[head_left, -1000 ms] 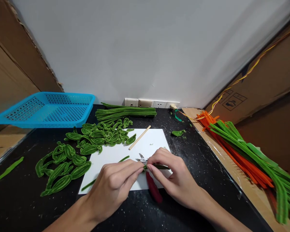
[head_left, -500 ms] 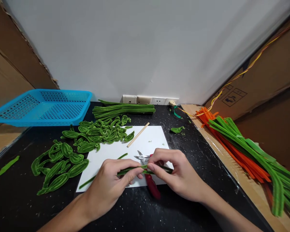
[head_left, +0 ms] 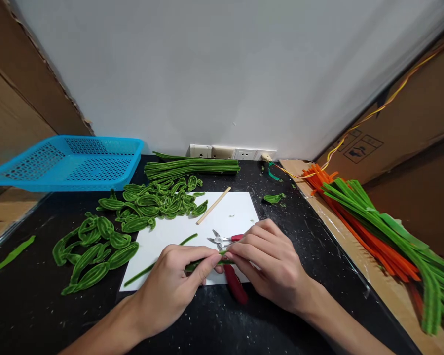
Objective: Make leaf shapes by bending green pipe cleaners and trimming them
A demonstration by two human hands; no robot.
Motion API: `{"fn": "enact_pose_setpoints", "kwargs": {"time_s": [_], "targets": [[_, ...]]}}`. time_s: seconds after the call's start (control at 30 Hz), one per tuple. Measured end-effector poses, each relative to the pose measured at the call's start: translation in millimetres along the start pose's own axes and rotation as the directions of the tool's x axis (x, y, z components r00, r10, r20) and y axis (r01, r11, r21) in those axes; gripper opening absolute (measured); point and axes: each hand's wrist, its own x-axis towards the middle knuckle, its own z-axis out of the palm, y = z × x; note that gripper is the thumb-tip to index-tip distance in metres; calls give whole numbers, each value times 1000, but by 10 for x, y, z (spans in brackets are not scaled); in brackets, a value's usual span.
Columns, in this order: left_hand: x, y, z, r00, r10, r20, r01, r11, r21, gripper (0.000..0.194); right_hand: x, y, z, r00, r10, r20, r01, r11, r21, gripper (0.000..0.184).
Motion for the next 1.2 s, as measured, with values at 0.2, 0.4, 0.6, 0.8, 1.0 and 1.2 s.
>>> {"fn": "enact_pose_setpoints", "kwargs": {"time_s": [0.2, 0.4, 0.6, 0.8, 1.0, 1.2], "targets": [[-15, 5, 12, 994, 99, -52, -97, 994, 46, 28, 8, 2, -9, 999, 32, -27, -33, 999, -32, 8], [-8, -1, -19, 991, 97, -95, -93, 994, 49, 22, 27, 63, -30, 994, 97, 59, -106, 980, 169, 3], [-5, -10, -36, 992, 82, -94, -78, 996, 41, 22, 34, 27, -36, 998, 64, 17, -66, 987, 148, 9], [-4, -13, -23, 998, -40, -46, 37, 997, -69, 24, 46, 4, -63, 959, 284, 17, -272, 897, 350, 11], [72, -15, -58, 949, -265, -173, 200, 925, -322, 31, 71, 30, -99, 789, 577, 211, -605, 670, 431, 13], [140, 12, -131, 927, -324, -190, 202, 856, -476, 31, 97, -4, -101, 738, 630, 243, -651, 568, 503, 16]]}}
